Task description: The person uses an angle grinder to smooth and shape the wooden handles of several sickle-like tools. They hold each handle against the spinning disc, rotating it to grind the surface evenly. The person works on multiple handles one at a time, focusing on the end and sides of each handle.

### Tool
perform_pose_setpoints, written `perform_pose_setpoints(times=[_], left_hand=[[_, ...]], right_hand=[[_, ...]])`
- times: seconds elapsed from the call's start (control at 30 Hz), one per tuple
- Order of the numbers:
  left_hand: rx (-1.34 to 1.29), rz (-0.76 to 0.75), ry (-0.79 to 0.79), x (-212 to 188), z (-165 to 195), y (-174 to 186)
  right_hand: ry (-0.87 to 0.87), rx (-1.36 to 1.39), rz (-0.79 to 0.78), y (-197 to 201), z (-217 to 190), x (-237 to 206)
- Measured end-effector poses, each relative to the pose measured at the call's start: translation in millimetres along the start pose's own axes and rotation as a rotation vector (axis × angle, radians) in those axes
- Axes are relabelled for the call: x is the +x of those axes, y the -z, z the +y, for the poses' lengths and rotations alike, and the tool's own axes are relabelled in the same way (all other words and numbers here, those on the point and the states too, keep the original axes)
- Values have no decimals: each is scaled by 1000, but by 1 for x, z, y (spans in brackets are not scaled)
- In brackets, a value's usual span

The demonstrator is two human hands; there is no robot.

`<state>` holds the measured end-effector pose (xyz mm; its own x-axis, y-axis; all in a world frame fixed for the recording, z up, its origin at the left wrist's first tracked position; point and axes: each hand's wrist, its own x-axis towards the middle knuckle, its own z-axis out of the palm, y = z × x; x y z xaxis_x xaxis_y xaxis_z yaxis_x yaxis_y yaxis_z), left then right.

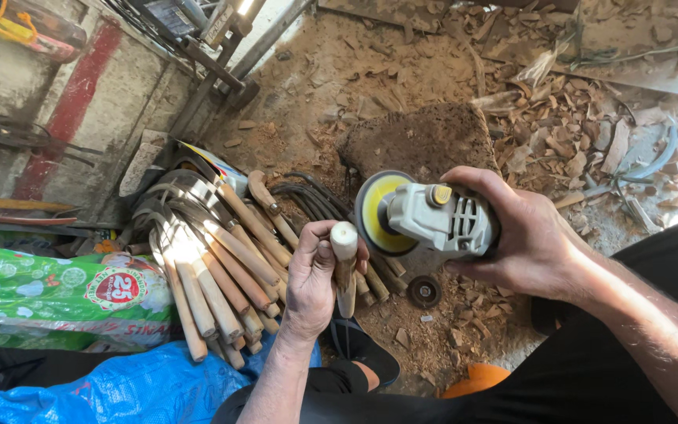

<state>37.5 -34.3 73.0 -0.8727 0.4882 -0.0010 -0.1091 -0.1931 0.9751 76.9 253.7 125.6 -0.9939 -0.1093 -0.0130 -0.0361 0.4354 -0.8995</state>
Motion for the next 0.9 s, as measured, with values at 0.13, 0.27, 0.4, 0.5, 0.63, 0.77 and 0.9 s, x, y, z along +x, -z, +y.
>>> perform_pose_setpoints(times=[0.13, 0.27, 0.4, 0.5, 0.63, 0.77, 0.9], left_hand=[[9, 4, 17, 0, 1, 0], [-46, 17, 68, 1, 1, 0], [-110, -30, 2, 1, 1, -1], [-102, -7, 31, 0, 1, -1], [-126, -12, 79, 0, -1, 0], [-241, -69, 30, 0, -4, 1], [-268, -18, 129, -1, -6, 3]], right_hand=[[100, 39, -14, 1, -1, -2], [70, 20, -31, 1, -2, -3], [-48, -46, -16, 3, -2, -1], [169, 77, -16, 3, -3, -3], [65, 70, -83, 4, -5, -3], [34, 94, -72, 7, -6, 0], [85, 119, -92, 7, -5, -3]])
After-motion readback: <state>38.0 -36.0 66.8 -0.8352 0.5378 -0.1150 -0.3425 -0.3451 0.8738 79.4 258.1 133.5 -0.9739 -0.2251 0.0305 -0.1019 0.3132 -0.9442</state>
